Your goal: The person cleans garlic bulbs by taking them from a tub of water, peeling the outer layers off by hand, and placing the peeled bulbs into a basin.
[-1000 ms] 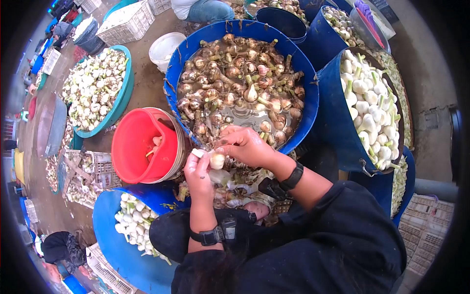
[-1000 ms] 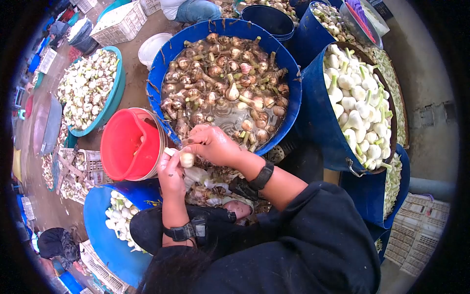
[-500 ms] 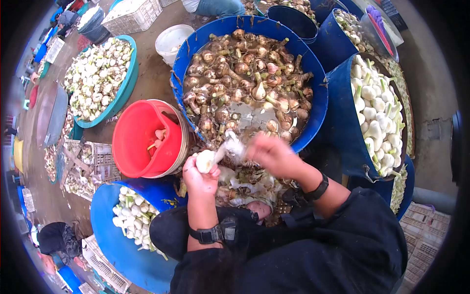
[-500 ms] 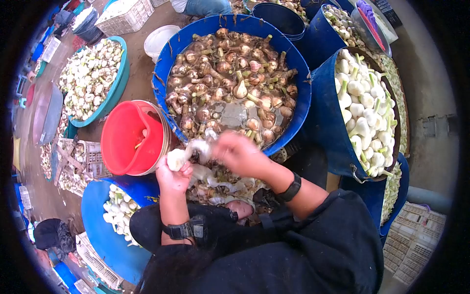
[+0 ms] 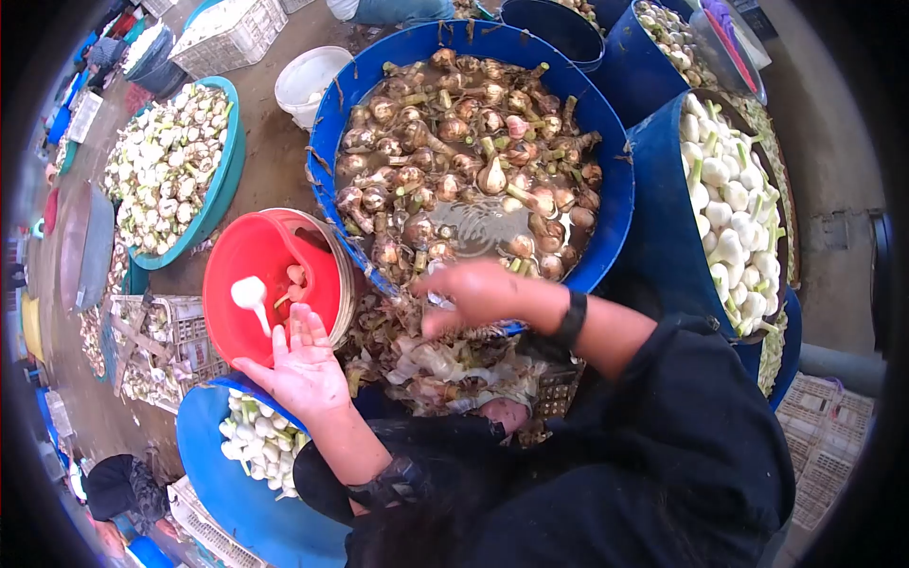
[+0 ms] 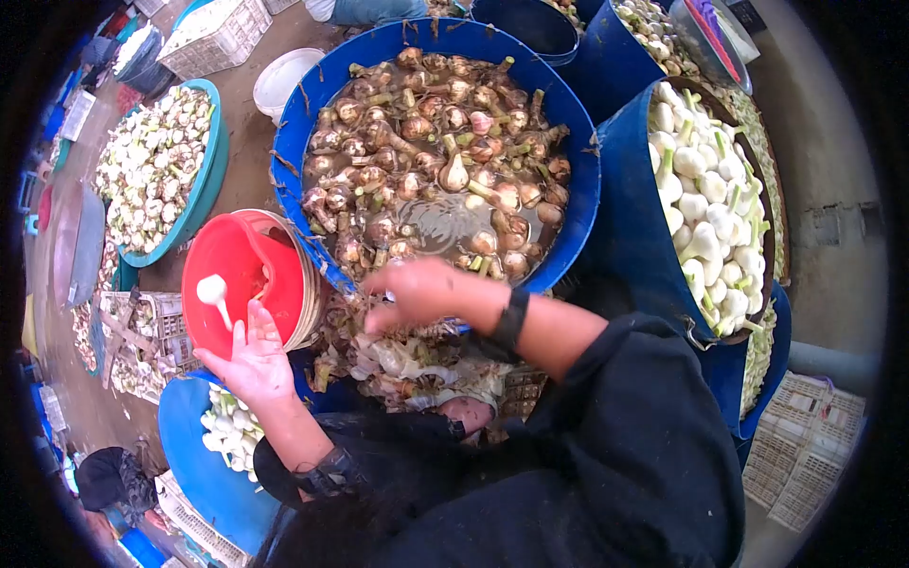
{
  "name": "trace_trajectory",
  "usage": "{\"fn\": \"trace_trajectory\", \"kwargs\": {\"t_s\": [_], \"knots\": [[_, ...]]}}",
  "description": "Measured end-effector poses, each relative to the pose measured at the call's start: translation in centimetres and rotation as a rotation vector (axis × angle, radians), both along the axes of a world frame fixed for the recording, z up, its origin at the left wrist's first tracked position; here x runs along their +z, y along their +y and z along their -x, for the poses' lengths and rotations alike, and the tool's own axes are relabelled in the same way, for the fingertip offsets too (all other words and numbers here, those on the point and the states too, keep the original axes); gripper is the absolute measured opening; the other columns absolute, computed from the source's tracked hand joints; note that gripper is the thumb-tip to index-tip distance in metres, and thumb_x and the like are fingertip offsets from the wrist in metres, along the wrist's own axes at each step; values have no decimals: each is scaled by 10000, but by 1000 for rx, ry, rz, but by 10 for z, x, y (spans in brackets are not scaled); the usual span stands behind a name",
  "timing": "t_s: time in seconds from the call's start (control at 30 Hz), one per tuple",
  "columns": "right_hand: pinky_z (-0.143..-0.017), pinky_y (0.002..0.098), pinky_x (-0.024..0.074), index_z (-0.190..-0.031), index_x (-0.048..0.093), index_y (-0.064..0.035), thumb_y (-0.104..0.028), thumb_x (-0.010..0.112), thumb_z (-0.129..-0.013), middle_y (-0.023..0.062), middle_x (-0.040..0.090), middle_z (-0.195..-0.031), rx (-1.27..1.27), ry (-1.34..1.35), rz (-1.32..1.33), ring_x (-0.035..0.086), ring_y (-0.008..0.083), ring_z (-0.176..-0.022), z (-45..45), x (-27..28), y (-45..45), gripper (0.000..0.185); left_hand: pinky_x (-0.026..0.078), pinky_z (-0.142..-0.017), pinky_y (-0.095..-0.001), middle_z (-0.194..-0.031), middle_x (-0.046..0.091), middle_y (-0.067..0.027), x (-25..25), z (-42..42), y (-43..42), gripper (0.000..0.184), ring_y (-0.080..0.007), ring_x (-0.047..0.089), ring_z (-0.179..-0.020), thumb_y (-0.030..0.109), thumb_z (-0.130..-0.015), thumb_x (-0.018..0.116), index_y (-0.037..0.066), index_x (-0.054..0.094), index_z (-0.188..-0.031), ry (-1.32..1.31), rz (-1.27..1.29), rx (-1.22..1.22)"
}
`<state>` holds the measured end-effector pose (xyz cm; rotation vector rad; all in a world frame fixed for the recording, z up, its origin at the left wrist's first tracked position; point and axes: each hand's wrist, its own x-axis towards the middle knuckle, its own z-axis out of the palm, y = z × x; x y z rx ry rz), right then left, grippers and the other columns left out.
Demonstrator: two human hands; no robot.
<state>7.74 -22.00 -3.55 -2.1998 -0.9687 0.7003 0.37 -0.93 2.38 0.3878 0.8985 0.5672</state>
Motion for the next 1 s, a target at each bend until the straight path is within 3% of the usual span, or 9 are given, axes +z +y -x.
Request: {"fn": "trace_trajectory", "kwargs": {"t_s": [0.1,0.17,0.33,0.47,0.57,0.7,0.8,0.9,1.0], "knots": [[-763,415,467,-1048,562,-71,-292,599,-764,163,604,-951,-167,-51,330,568,343,-901,-76,-75,13,362,462,-820,-339,-1153,491,-161,-25,4,-6,823,-248,531,-989,606,-822,426,-12,231,-1328,-30,-151,-314],[-775,415,451,-1061,569,-39,-349,564,-800,167,620,-949,-435,158,307,583,320,-881,-96,-134,19,406,454,-756,-309,-1083,530,-125,-30,-2,-23,686,-201,543,-902,530,-853,444,15,317,-1288,51,-232,-407],[-653,361,461,-1058,580,-28,-333,571,-815,108,607,-820,-161,168,518,569,229,-722,-101,-195,12,390,456,-660,-245,-977,571,-81,-45,-7,-35,324,-146,551,-807,250,-885,518,43,481,-1131,152,-348,-546],[-556,317,468,-1056,590,-19,-321,576,-828,61,596,-717,22,192,508,558,156,-594,-100,-153,-30,378,465,-660,-259,-976,569,-78,-51,-9,-40,321,-149,560,-802,276,-864,546,52,503,-1090,146,-342,-581],[-435,252,436,-1064,601,-47,-255,570,-854,6,567,-622,-511,528,151,511,81,-466,-66,-40,-51,298,475,-619,-266,-995,548,-83,-55,-8,-55,409,-166,557,-790,355,-880,500,62,462,-1164,214,-432,-724],[-475,237,456,-1065,619,-89,-205,555,-870,-6,598,-674,-476,644,-263,537,57,-538,-2,21,-46,236,436,-502,-218,-1092,525,-80,-60,-4,-80,561,-150,559,-718,469,-890,429,65,375,-1274,96,-189,-1012],[-551,348,485,-964,620,-45,-190,570,-822,110,596,-668,-215,-84,-188,604,260,-606,32,26,-25,209,422,-509,-226,-945,595,-23,-50,-2,-78,427,-92,539,-744,340,-843,568,42,516,-1144,130,-361,-977],[-556,389,481,-782,585,-30,-208,565,-782,149,576,-665,-146,-151,59,587,328,-650,44,41,-14,179,383,-455,-207,-935,595,-22,-55,2,-80,342,-53,521,-717,244,-815,607,21,553,-1069,56,-633,-888],[-588,401,487,-703,548,-34,-192,527,-765,136,591,-677,-195,-266,59,594,323,-653,55,41,-7,171,331,-396,-184,-898,601,-31,-48,3,-81,338,-35,508,-645,226,-805,614,3,555,-1052,164,-579,-918]]}}
